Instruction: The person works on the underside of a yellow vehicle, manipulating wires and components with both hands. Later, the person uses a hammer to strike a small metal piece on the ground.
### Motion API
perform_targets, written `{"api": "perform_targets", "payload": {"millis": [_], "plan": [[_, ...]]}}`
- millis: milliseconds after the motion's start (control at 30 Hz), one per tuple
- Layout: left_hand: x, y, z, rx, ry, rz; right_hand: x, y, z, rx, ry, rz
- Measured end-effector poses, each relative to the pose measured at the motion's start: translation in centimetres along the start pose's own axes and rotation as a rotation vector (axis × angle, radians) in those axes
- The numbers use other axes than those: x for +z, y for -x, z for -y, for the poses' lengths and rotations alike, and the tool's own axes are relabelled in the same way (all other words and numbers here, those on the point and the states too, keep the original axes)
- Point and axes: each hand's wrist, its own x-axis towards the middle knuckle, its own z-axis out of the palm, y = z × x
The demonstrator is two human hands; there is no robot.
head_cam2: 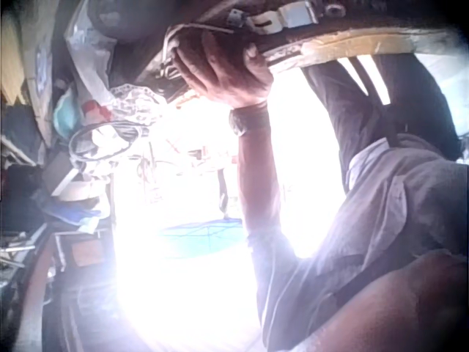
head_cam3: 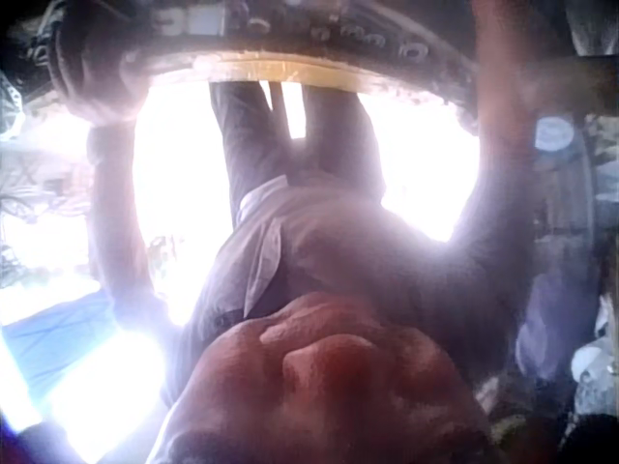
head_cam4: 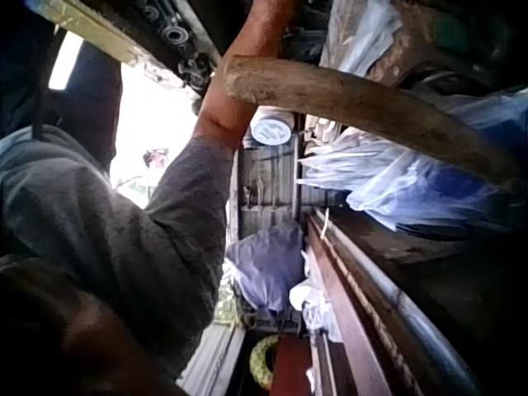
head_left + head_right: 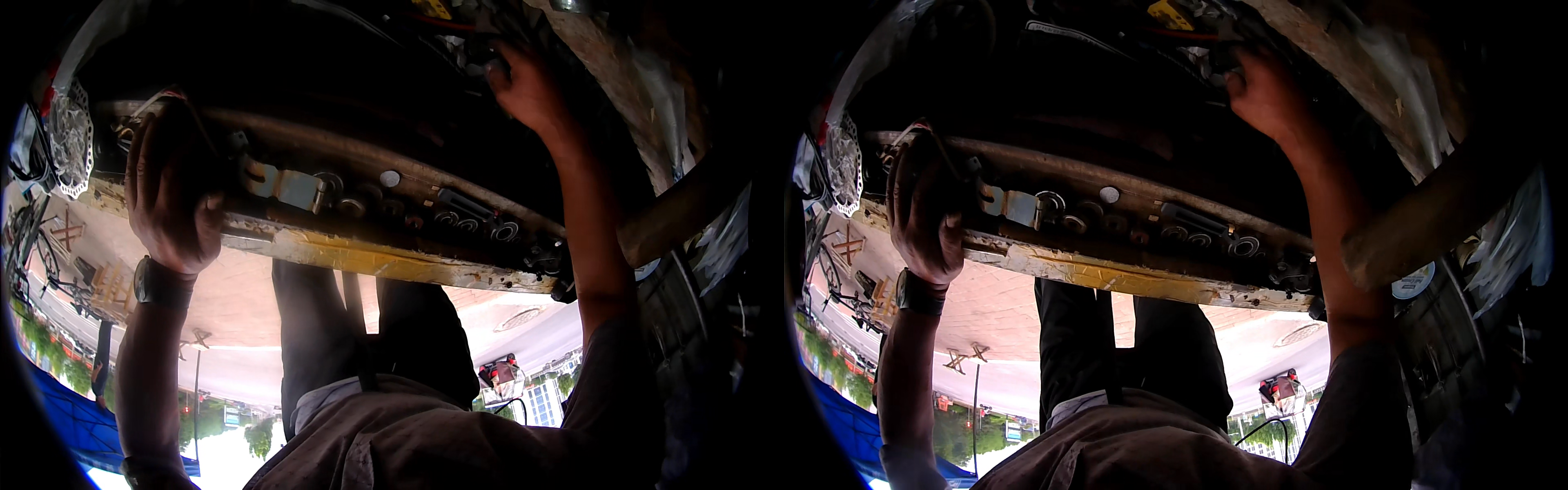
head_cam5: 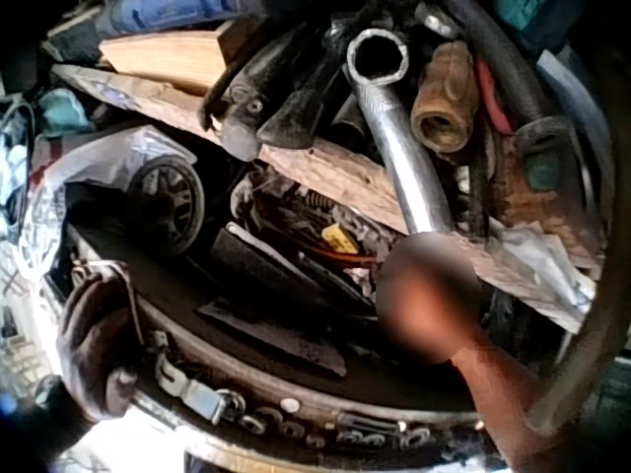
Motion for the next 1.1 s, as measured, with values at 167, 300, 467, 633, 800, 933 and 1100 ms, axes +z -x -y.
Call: {"api": "perform_targets", "payload": {"millis": [167, 300, 467, 633, 800, 933, 1100], "plan": [[-0.3, -0.2, 0.1, 0.003, 0.013, 0.012, 2.5, -6.3, 4.4, -0.072, 0.01, -0.116], [-0.2, -0.1, 0.2, 0.002, 0.014, 0.007, 4.1, -8.2, 5.0, -0.099, 0.044, -0.175], [0.0, 0.2, 0.5, -0.012, 0.052, 0.001, 7.1, -8.3, 4.7, -0.118, 0.063, -0.261], [0.3, 0.5, 0.6, -0.014, 0.022, -0.024, 6.8, -7.8, 4.1, -0.095, 0.064, -0.172], [0.4, 0.7, 0.7, -0.036, 0.02, -0.015, 4.5, -8.6, 4.7, 0.016, -0.053, -0.014], [0.4, 0.5, 0.7, -0.035, 0.022, -0.013, 4.3, -8.5, 5.2, 0.022, -0.006, 0.025], [0.4, 0.7, 0.8, -0.024, 0.01, -0.011, 2.9, -7.8, 7.7, 0.062, -0.037, 0.254]]}}
